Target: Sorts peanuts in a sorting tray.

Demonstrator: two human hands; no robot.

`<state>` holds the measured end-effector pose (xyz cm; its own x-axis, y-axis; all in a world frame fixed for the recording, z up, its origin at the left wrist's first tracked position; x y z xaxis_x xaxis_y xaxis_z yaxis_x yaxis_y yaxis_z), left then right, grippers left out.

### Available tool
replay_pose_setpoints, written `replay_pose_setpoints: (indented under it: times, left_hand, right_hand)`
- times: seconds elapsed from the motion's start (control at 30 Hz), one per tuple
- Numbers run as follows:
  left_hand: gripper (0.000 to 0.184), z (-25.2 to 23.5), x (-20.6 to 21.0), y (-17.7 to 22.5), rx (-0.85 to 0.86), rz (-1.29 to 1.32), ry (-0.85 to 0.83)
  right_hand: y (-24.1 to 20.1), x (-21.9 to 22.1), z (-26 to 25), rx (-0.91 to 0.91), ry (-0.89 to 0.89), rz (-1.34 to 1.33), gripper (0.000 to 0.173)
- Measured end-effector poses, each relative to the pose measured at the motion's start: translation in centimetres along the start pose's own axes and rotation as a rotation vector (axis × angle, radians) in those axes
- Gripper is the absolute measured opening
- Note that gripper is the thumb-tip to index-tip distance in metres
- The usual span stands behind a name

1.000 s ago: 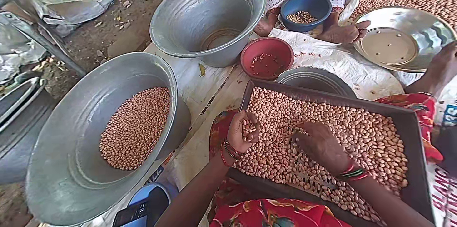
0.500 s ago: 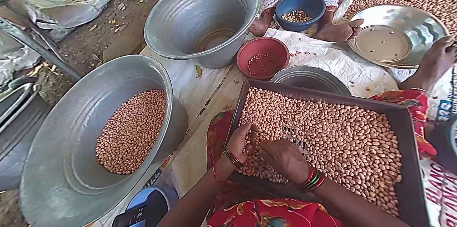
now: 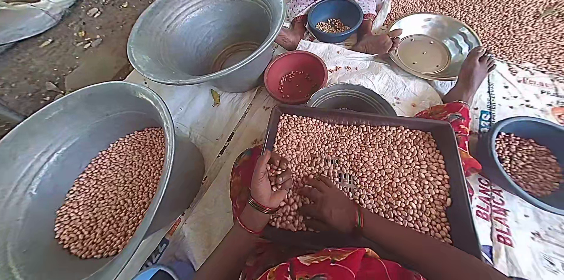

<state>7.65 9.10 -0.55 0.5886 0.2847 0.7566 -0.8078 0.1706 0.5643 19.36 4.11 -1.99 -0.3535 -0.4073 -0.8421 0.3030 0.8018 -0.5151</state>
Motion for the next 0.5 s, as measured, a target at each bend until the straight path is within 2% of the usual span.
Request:
replay_pose_setpoints:
  times: [0.07, 0.17, 0.27, 0.37, 0.43, 0.5]
  left_hand:
    - [0.065, -0.2, -0.1, 0.6, 0.015, 0.002, -0.01]
    - [0.065, 0.0, -0.6, 0.3, -0.056, -0.049, 0.073]
    - [0.047, 0.3, -0.9, -0.8, -0.155, -0.313, 0.145]
    - [0.023, 0.1, 0.3, -1.4, -0.135, -0.825, 0.037]
    - [0.025, 0.0, 1.6, -1.9, -0.139, -1.273, -0.088]
    - [0.031, 0.1, 2.5, -2.5, -0.181, -1.595, -0.207]
  right_hand:
    - [1.8, -1.9, 3.4, 0.049, 0.017, 0.122, 0.021]
    - [6.2, -7.7, 8.2, 0.255, 0.129, 0.217, 0.015]
    - [8.0, -11.7, 9.7, 0.389, 0.229, 0.275, 0.025]
    - [4.7, -9.7, 7.1, 0.251, 0.246, 0.153, 0.021]
    - [1.4, -6.2, 5.0, 0.086, 0.171, 0.02, 0.016]
    - [-1.0, -3.1, 4.0, -0.016, 0.03, -0.023, 0.01]
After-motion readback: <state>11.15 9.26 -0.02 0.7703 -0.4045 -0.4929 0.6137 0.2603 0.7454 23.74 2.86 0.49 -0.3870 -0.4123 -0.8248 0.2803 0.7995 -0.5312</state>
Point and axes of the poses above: each hand's wrist, its own z-axis away from the middle knuckle, its own x-axis out of the palm, y = z × x, the point moved 9 cm from there along -z, towards the middle knuckle, and after that the axes turned 3 degrees about -y, right-handed, at the moved point
